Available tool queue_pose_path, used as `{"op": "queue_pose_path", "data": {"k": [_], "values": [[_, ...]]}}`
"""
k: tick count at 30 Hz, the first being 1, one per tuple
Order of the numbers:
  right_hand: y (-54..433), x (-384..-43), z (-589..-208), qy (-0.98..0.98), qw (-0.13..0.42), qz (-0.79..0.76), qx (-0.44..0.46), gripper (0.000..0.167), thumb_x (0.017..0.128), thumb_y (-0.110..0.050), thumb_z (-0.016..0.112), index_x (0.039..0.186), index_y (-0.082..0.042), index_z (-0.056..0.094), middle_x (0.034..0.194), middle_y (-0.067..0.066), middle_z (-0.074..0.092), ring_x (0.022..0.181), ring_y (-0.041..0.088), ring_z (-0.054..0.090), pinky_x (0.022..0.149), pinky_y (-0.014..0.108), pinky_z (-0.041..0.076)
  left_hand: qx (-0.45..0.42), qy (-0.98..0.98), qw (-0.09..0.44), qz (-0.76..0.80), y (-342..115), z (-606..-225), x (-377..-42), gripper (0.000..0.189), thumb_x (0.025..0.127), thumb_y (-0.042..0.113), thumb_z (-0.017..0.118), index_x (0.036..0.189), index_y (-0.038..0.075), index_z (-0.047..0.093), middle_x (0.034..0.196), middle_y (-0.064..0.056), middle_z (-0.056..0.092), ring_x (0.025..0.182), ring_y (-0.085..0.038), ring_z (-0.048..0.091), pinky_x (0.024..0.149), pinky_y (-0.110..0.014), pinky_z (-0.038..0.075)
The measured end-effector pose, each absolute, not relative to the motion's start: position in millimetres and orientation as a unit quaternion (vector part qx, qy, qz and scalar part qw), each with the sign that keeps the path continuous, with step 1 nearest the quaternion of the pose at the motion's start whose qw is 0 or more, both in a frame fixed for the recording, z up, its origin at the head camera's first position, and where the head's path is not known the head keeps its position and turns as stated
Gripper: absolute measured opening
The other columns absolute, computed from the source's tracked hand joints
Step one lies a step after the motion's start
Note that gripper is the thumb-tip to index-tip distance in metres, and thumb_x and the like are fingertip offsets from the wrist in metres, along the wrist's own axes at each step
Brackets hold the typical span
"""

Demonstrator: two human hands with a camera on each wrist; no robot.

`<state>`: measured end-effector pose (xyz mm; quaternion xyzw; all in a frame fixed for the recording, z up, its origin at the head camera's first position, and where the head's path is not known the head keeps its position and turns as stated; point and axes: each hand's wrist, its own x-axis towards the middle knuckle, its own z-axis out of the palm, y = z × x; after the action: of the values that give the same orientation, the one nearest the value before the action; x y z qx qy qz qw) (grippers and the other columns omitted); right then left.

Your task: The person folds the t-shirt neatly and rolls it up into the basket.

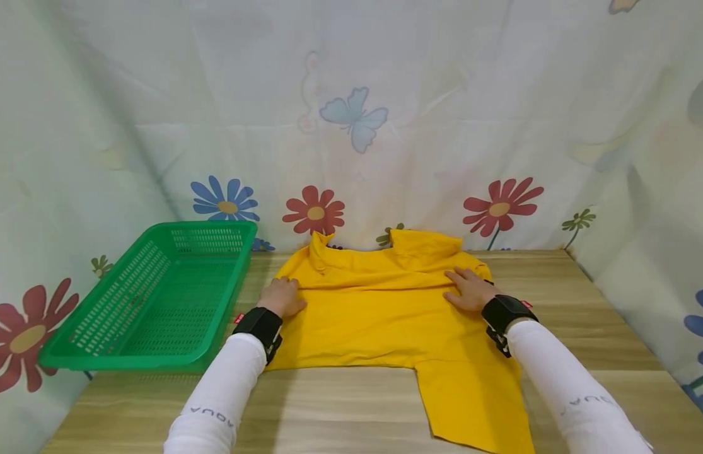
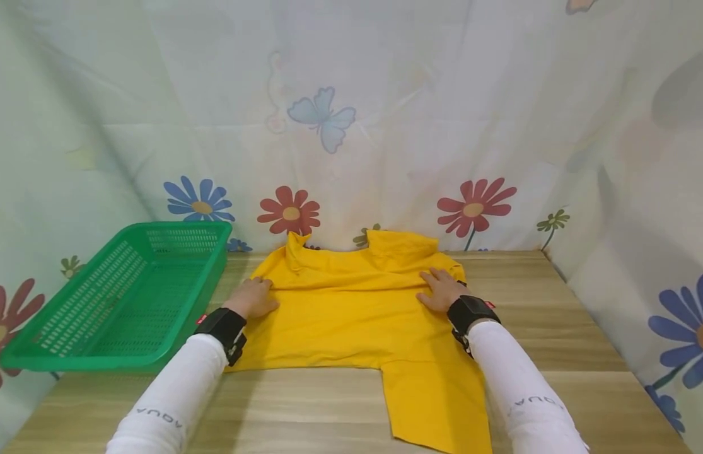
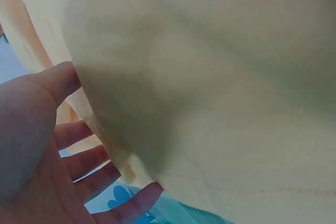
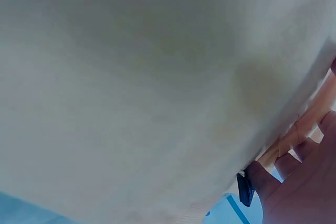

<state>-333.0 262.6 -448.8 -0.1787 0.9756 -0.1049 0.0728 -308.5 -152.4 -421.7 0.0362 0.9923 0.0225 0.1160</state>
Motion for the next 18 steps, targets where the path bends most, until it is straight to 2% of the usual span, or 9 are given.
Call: {"op": "queue_pose_path", "data": {"k": [9, 18], "values": [[257.8, -340.4, -448.5, 0.976, 0.058, -0.103, -0.182, 0.061, 0.093, -0.033, 0.05, 0.139, 0.003, 0.033, 0.141, 0.032, 0.027, 0.129, 0.049, 0.024, 0.102, 0.06, 0.024, 0.026, 0.993, 0.109, 0.031, -153.0, -430.2, -311.2, 0.057, 0.09, 0.039, 0.055, 0.134, 0.004, 0.042, 0.137, -0.019, 0.039, 0.122, -0.037, 0.039, 0.095, -0.057, 0.036], [258.6, -318.6, -434.1, 0.966, -0.005, -0.087, -0.244, 0.062, 0.088, -0.025, 0.06, 0.138, 0.0, 0.036, 0.141, 0.029, 0.03, 0.128, 0.049, 0.027, 0.102, 0.06, 0.025, 0.097, 0.995, 0.029, 0.007, -142.0, -425.4, -292.6, 0.056, 0.086, 0.04, 0.061, 0.13, 0.008, 0.048, 0.131, -0.016, 0.046, 0.115, -0.038, 0.045, 0.088, -0.055, 0.041]]}}
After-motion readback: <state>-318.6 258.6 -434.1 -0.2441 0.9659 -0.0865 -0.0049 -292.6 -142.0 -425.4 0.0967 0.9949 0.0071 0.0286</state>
